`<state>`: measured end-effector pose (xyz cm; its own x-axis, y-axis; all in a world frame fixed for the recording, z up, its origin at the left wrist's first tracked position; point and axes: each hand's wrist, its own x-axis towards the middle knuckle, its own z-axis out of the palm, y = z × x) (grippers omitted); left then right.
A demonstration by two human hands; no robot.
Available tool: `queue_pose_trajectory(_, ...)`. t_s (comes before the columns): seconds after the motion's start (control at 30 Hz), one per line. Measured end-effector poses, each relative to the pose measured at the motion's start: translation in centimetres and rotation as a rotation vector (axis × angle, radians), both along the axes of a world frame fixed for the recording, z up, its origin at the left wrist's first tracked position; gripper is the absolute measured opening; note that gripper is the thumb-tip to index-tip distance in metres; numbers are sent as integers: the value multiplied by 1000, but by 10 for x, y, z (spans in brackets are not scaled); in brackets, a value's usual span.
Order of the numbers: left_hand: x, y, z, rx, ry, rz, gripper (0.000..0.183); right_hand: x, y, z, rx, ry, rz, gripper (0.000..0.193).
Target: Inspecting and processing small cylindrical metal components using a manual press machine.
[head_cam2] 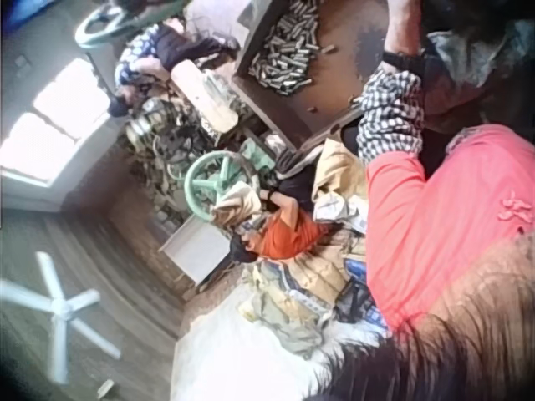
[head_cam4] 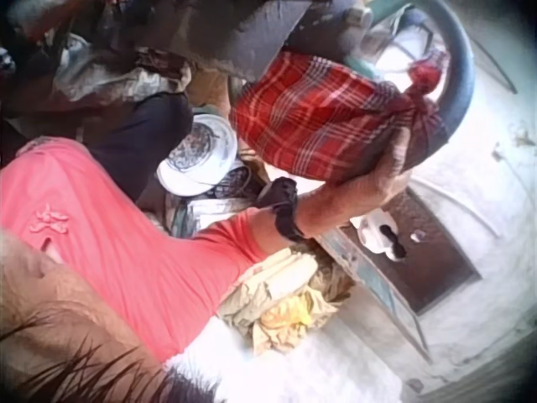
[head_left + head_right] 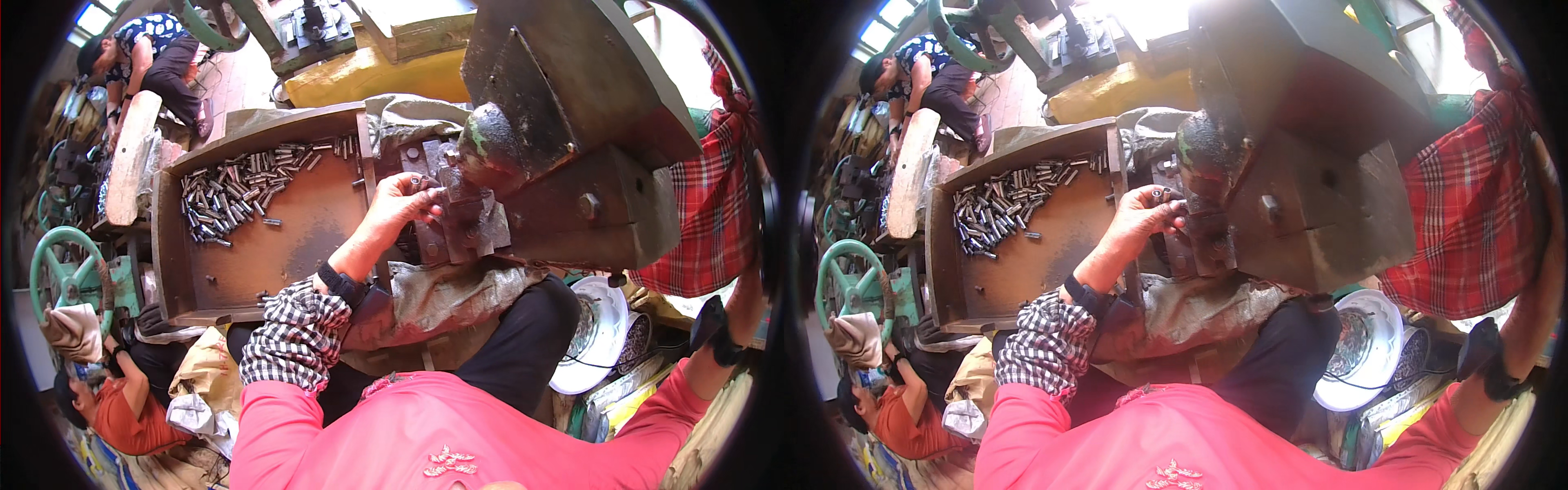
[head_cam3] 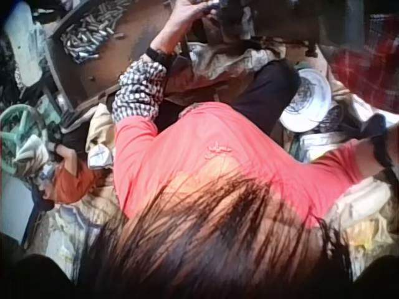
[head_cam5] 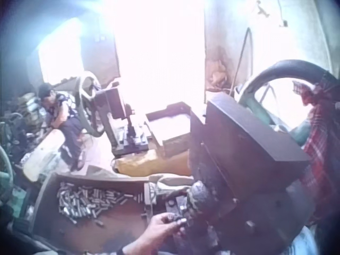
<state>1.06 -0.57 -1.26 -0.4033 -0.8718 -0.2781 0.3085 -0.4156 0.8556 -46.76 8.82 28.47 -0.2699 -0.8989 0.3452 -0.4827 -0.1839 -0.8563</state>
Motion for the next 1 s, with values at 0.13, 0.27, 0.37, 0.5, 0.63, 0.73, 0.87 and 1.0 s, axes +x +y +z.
queue_pose_trajectory(0.13,3,1,-2,-17,-22,-1,19,133,-3,-38,-115,128,-98,57)
queue_pose_trajectory(0.27,-1,1,-3,-85,-22,4,17,79,44,-114,-99,153,-193,78)
queue_pose_trajectory(0.37,-9,1,-5,-155,-63,10,16,74,55,-163,-77,154,-160,91)
queue_pose_trajectory(0.5,2,6,16,-127,-307,33,17,115,29,-101,45,-74,-157,71)
queue_pose_trajectory(0.63,22,6,18,-192,-654,-33,20,97,20,-47,31,-146,-222,64)
queue_pose_trajectory(0.73,18,8,16,-167,-573,-36,23,89,14,-44,30,-218,-245,61)
queue_pose_trajectory(0.87,14,5,6,-74,-78,-117,32,44,36,-48,20,-187,-260,61)
queue_pose_trajectory(1.0,18,7,4,-55,49,-124,33,18,47,-50,13,-154,-279,61)
